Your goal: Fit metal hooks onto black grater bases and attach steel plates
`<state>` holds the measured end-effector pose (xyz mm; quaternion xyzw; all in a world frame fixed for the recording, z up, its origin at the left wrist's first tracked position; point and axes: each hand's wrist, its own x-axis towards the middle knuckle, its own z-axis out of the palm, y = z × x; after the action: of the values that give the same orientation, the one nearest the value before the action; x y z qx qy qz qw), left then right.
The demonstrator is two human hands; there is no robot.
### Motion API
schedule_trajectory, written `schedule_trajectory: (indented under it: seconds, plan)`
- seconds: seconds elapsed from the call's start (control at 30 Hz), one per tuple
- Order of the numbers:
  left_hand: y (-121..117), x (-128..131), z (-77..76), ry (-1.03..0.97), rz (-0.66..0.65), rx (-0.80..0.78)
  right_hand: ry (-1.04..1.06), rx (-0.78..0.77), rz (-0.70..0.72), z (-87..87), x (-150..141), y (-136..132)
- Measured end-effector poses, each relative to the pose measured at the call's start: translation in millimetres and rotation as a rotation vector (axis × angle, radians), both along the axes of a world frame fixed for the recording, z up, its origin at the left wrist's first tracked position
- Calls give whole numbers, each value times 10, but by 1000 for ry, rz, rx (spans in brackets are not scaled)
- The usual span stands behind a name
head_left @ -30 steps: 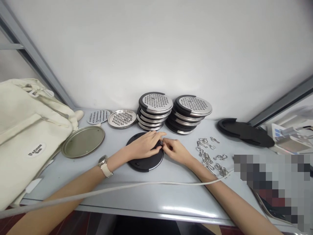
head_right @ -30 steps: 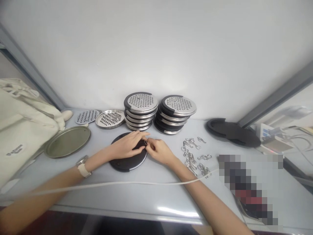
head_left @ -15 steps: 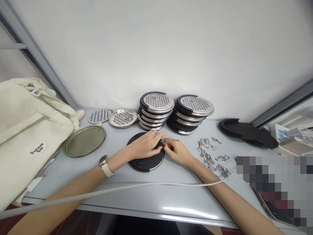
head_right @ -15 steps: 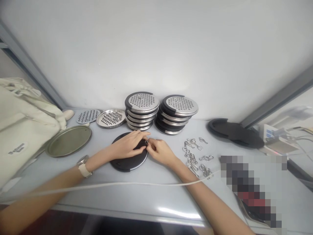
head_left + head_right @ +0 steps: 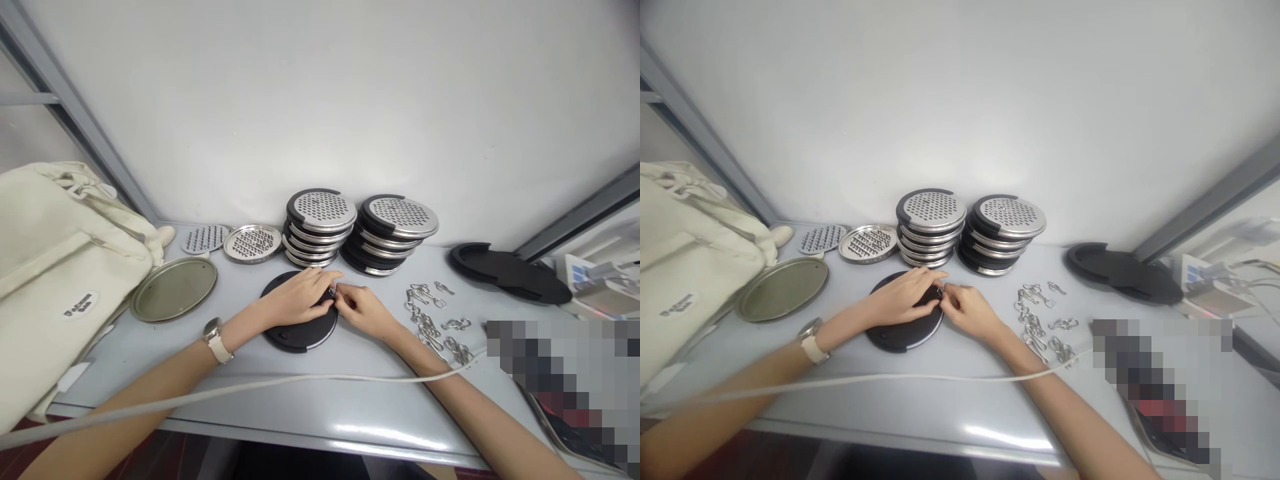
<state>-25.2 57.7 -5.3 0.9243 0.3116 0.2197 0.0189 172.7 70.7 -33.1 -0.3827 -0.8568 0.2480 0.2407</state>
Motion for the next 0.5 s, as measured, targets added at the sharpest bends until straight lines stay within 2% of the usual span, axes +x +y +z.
schedule_trajectory:
  seconds: [0.5]
  plan:
    - [2,0,1,29,-6,17,-8,-14,-3,-6,5,1]
